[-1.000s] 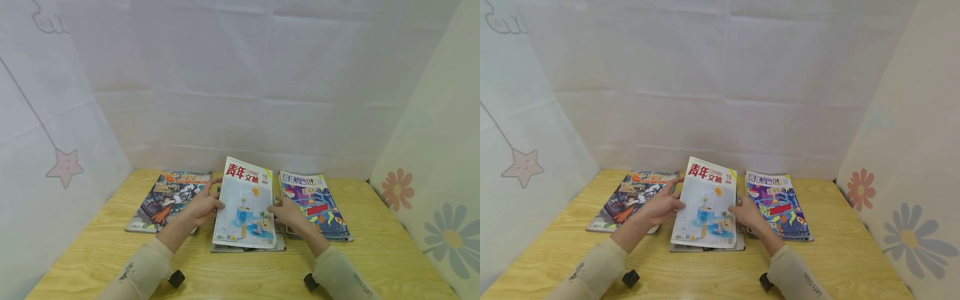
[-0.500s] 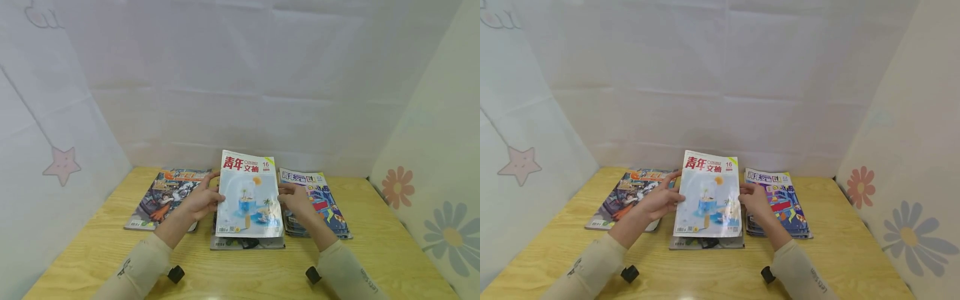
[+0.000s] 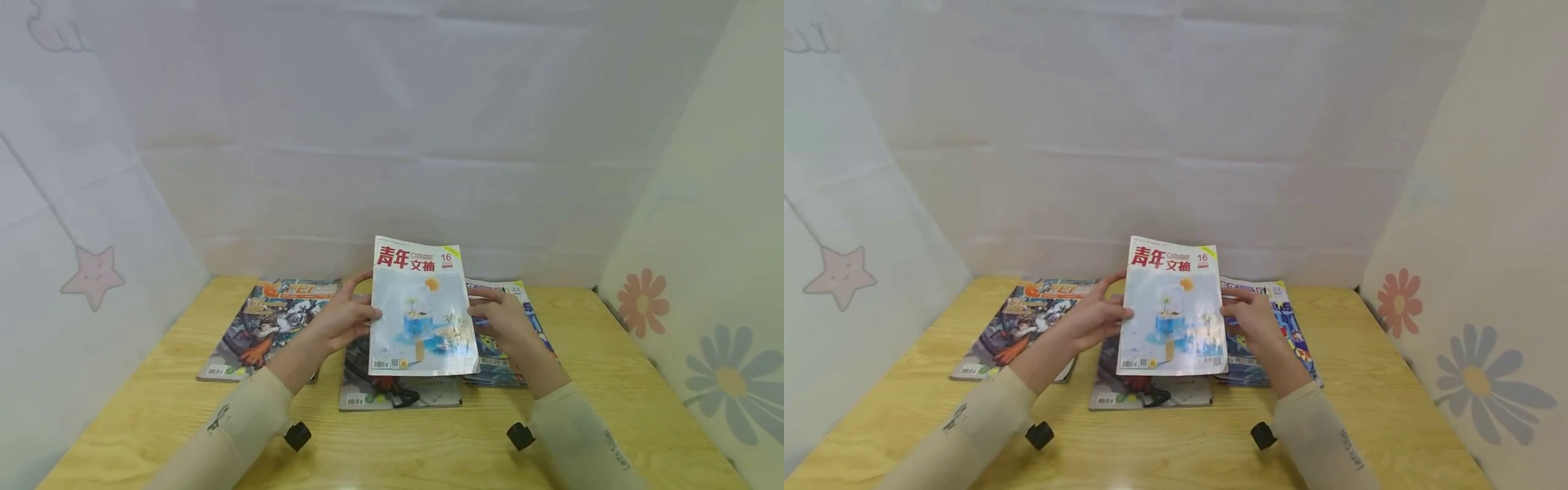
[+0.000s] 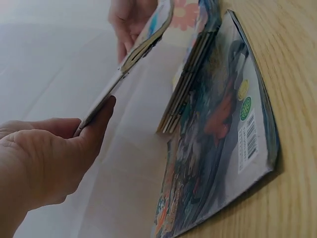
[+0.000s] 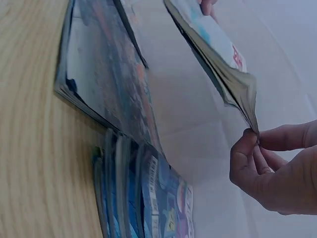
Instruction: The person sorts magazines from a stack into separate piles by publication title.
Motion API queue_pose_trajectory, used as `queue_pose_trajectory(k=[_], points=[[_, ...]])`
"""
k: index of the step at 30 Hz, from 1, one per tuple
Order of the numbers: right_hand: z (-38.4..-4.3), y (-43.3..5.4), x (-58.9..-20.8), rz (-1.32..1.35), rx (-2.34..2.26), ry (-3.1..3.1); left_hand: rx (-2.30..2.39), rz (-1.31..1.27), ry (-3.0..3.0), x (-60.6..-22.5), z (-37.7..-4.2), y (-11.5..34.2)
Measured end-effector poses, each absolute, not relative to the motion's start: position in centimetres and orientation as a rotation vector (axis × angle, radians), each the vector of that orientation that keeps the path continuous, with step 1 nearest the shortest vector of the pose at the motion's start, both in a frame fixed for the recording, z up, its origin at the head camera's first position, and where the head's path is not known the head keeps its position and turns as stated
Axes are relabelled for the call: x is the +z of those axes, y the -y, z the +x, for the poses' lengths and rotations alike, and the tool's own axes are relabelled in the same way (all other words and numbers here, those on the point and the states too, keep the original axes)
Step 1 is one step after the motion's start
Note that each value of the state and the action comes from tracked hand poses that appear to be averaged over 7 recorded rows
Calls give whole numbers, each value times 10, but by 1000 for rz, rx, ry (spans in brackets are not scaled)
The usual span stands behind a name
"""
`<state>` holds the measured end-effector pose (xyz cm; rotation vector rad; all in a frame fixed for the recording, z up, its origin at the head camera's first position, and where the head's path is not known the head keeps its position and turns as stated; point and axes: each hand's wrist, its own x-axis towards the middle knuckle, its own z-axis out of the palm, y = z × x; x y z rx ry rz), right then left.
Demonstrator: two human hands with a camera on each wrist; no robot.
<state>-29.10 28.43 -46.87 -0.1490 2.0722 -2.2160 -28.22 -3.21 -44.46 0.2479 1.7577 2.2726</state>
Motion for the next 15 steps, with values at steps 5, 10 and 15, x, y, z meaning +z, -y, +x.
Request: queue_pose_trajectory(k=[5, 10, 15], points=[[-299, -303, -470, -153, -2283, -1988, 2223, 268, -1773, -449, -296, 16], [-309, -326, -475, -175, -2277, -1992, 2153, 278, -1831, -454, -311, -5], [-315, -347, -479, -108, -2267, -2030, 2060, 298, -1922, -459, -325, -30]])
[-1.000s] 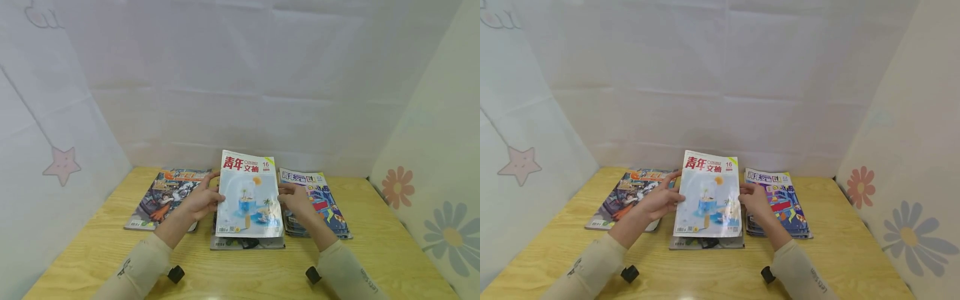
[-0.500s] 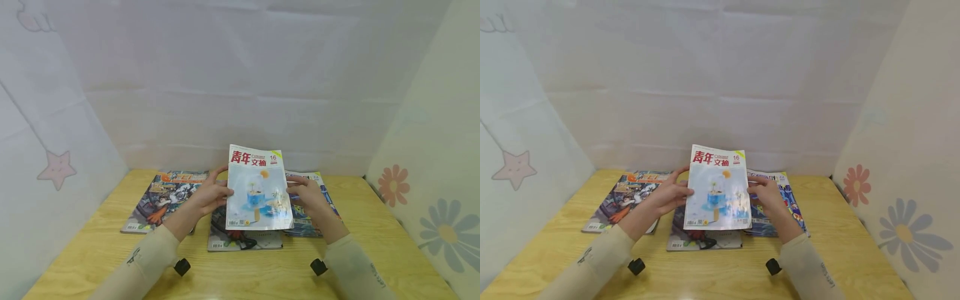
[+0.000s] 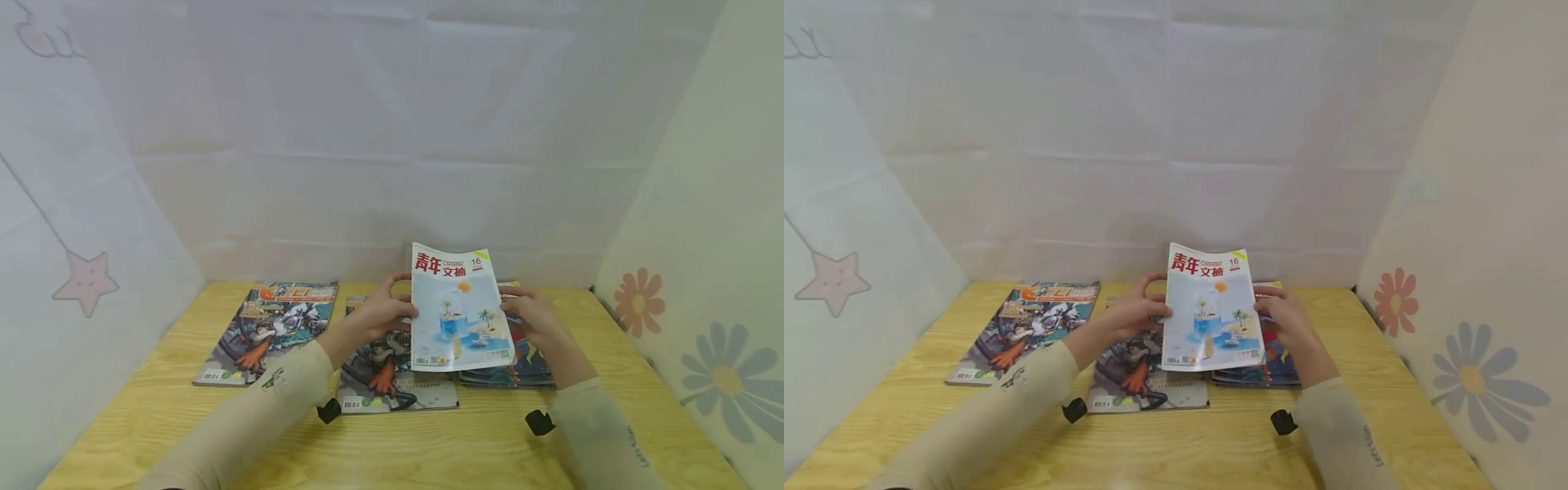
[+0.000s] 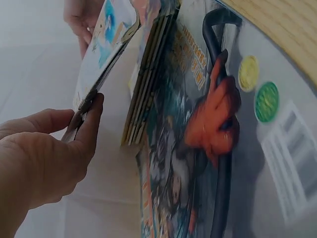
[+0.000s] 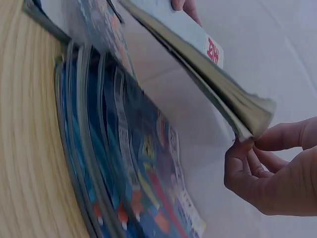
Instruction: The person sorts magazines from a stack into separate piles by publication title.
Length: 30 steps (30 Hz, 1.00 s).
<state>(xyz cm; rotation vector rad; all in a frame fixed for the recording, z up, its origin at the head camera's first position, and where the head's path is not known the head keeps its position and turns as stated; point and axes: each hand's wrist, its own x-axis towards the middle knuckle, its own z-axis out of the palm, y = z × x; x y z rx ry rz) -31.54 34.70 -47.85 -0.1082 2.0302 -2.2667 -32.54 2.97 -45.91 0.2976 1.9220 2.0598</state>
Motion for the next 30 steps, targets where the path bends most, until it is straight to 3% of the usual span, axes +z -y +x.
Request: queue_pose_trajectory(k=[13, 30], points=[[-336, -389, -509, 228, -2190, -2248, 2059, 228, -1886, -492, -356, -91], [-332, -403, -511, 321, -2157, -2311, 1920, 256, -2038, -500, -366, -116]])
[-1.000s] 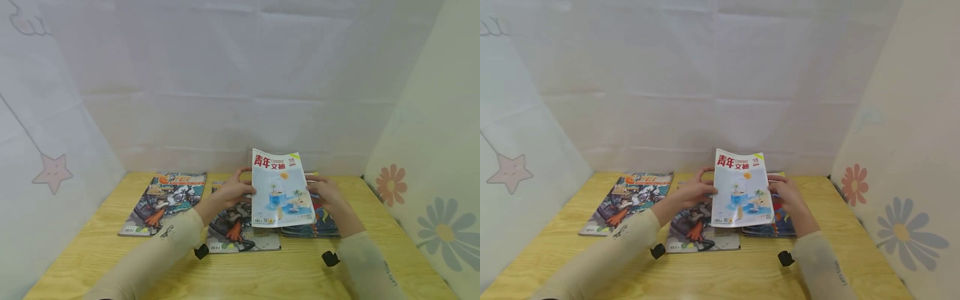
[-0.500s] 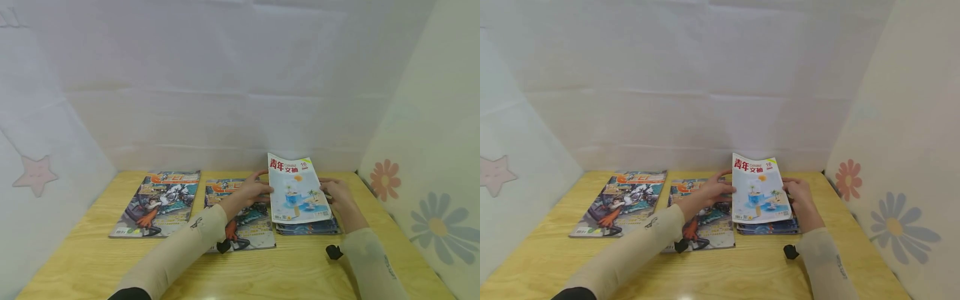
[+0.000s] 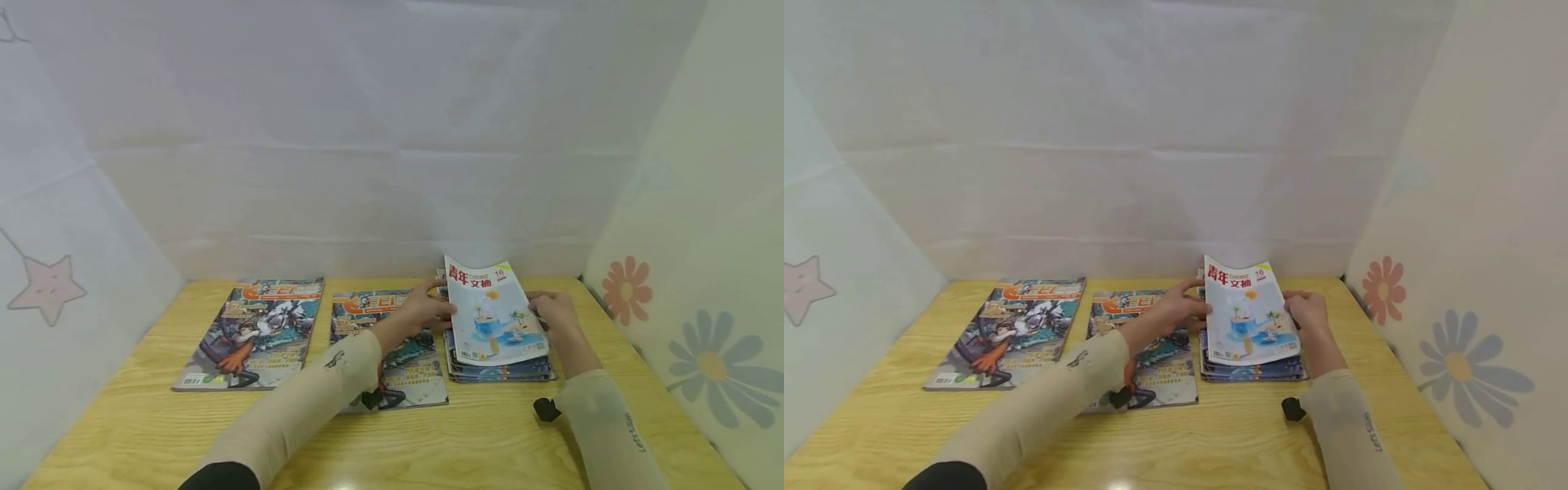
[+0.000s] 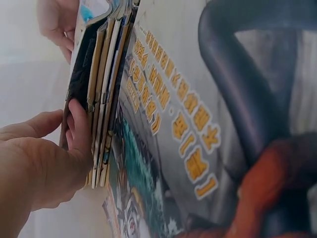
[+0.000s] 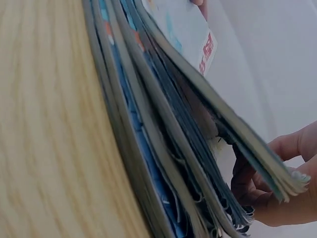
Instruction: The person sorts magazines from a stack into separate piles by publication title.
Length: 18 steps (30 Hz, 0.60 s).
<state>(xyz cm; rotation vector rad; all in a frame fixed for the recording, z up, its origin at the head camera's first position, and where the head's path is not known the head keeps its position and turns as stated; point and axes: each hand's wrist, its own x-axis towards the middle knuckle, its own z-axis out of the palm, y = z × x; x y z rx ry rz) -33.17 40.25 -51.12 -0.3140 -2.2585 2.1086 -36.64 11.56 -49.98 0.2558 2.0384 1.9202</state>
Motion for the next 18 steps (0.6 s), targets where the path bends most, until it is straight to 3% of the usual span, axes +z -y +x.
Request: queue_pose_trajectory(k=[18], points=[[-335, -400, -518, -236, 1806, 2519, 1759, 140, -2261, -494, -369, -120]])
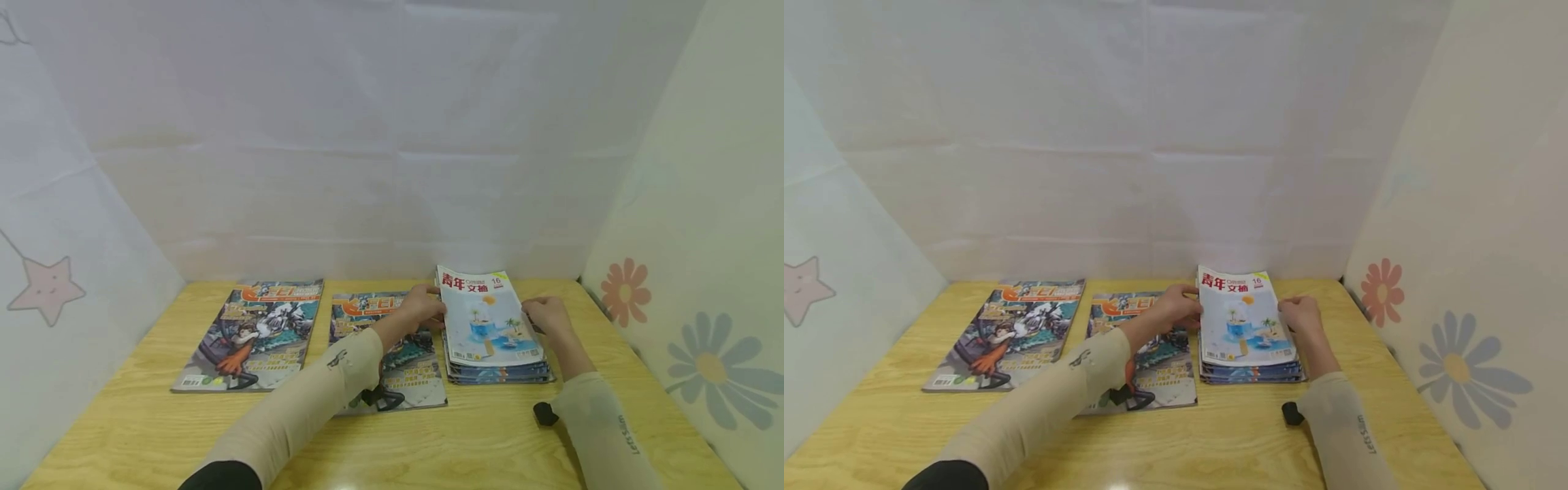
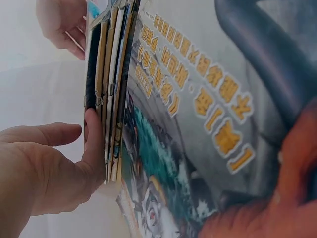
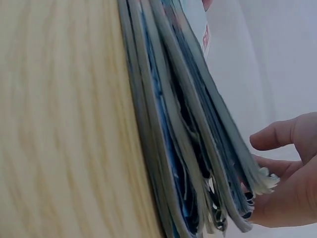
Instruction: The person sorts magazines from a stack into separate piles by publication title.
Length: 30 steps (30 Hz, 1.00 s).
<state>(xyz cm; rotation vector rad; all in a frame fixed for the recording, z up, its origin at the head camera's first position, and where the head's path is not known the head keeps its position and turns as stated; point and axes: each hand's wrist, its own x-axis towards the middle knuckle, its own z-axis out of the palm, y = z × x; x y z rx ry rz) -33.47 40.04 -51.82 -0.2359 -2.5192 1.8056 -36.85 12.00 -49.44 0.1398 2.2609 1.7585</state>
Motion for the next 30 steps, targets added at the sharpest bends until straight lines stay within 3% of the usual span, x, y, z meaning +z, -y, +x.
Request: queue_pose_trajectory(k=[20, 30], points=[[-318, -378, -488, -51, 1622, 2522, 1914, 192, -2116, -474, -352, -91], [-306, -345, -470, 267, 1590, 2683, 1940, 233, -2174, -470, -334, -68]])
